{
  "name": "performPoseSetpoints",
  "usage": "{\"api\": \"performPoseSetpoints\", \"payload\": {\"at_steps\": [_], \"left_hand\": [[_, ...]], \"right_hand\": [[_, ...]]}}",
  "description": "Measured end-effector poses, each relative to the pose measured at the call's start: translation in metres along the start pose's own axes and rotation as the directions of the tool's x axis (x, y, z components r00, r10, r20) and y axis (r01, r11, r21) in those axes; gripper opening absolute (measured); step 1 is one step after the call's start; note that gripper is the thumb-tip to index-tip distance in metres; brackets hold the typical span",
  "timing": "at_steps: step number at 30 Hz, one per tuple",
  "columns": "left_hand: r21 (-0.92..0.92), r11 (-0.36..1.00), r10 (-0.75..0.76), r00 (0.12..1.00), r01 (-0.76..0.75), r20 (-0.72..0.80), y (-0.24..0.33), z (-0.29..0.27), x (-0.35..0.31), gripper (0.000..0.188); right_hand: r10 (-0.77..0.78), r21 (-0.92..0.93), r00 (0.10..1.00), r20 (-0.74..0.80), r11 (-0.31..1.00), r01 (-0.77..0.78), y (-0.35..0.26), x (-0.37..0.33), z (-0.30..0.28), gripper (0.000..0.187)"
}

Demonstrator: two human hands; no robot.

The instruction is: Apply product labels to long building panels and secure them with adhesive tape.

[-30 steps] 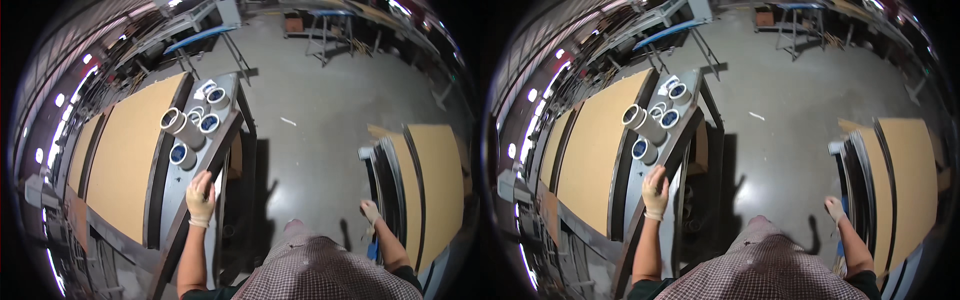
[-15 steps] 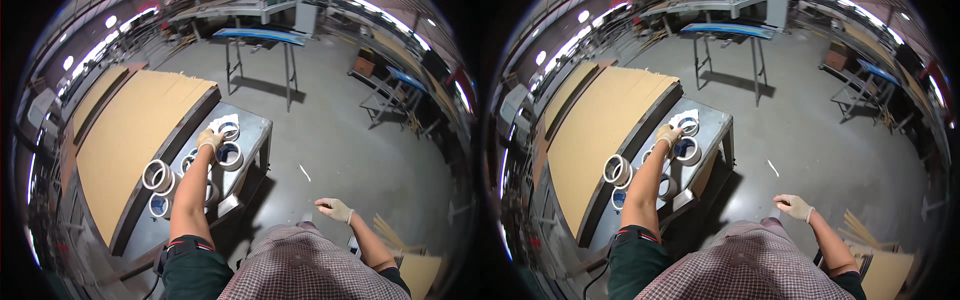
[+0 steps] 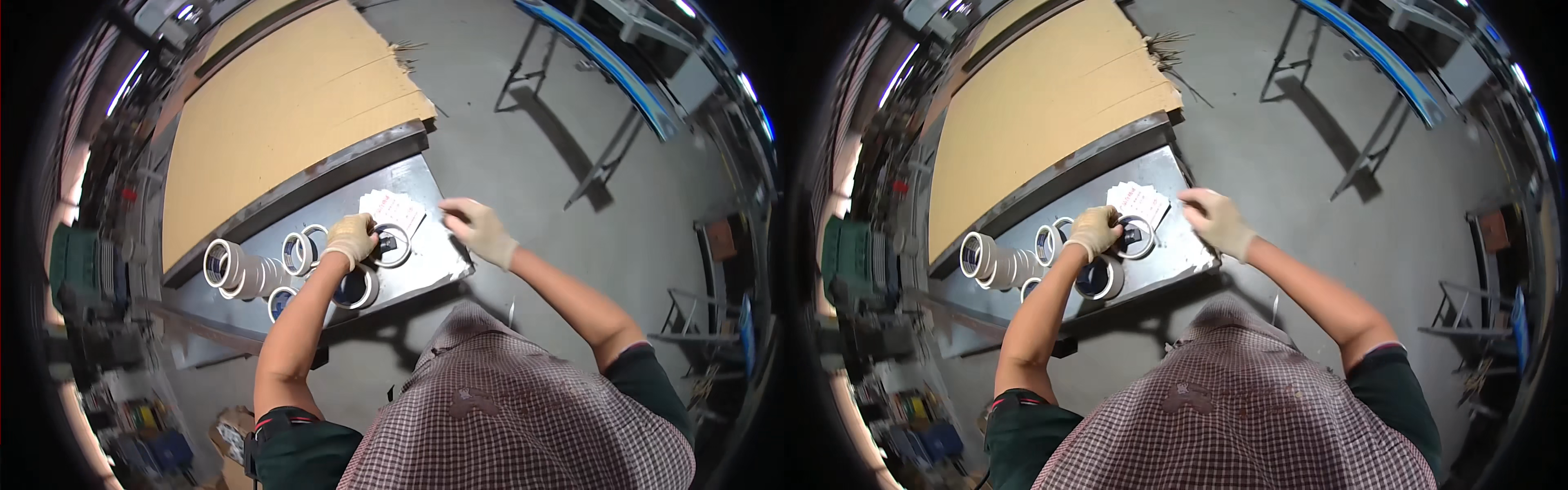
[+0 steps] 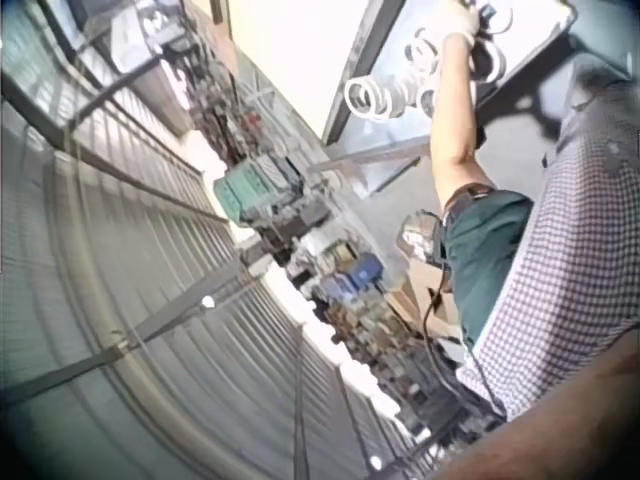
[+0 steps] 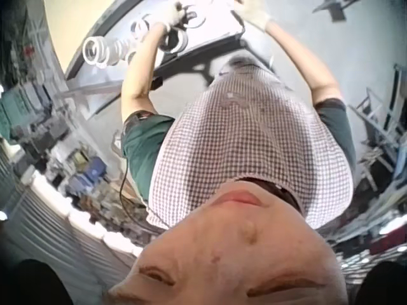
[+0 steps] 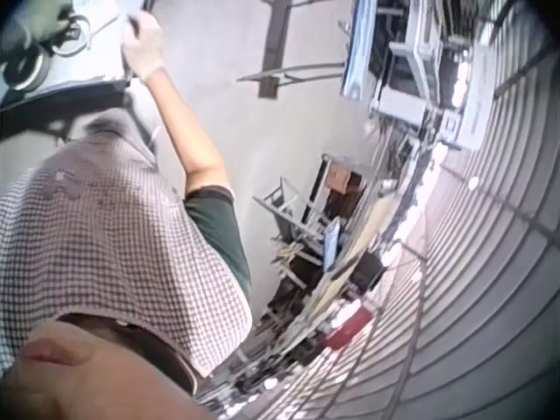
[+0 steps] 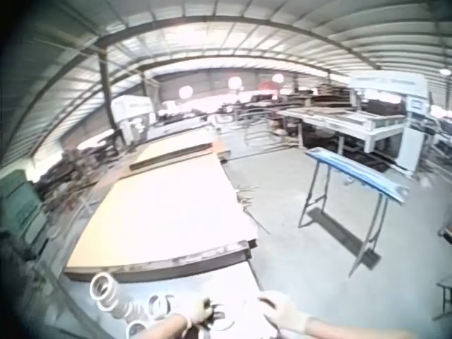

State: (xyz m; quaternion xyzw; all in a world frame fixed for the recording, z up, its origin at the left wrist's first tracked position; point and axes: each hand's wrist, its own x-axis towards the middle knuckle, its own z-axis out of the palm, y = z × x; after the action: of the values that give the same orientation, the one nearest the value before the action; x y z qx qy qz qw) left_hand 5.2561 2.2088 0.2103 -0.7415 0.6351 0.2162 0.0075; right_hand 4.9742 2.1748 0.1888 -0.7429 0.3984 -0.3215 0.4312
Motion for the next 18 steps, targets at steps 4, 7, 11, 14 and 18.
{"api": "performPoseSetpoints", "payload": {"at_steps": [4,7,11,14,18], "left_hand": [[0.169,0.972,-0.163,0.986,0.164,-0.024,-0.018,-0.035,-0.002,0.028],[0.171,0.973,-0.094,0.945,0.153,-0.312,-0.005,-0.046,-0.020,0.027],[-0.702,0.711,-0.182,0.974,0.036,-0.136,0.096,-0.035,-0.047,0.029],[-0.859,0.492,-0.207,0.977,0.141,0.041,0.134,0.036,-0.048,0.055],[-0.905,0.419,-0.620,0.752,0.076,-0.224,0.163,0.080,0.020,0.070]], "right_hand": [[-0.362,-0.322,0.846,0.391,0.808,0.494,-0.003,0.084,0.042,0.040],[-0.355,-0.317,0.707,0.612,0.709,0.630,0.023,0.092,0.053,0.045],[-0.399,-0.311,0.737,0.546,0.721,0.620,0.060,0.100,0.000,0.049],[-0.431,-0.262,0.712,0.554,0.721,0.641,0.069,0.118,-0.029,0.063],[0.099,0.048,0.915,0.392,0.991,-0.128,0.071,0.135,-0.032,0.091]]}}
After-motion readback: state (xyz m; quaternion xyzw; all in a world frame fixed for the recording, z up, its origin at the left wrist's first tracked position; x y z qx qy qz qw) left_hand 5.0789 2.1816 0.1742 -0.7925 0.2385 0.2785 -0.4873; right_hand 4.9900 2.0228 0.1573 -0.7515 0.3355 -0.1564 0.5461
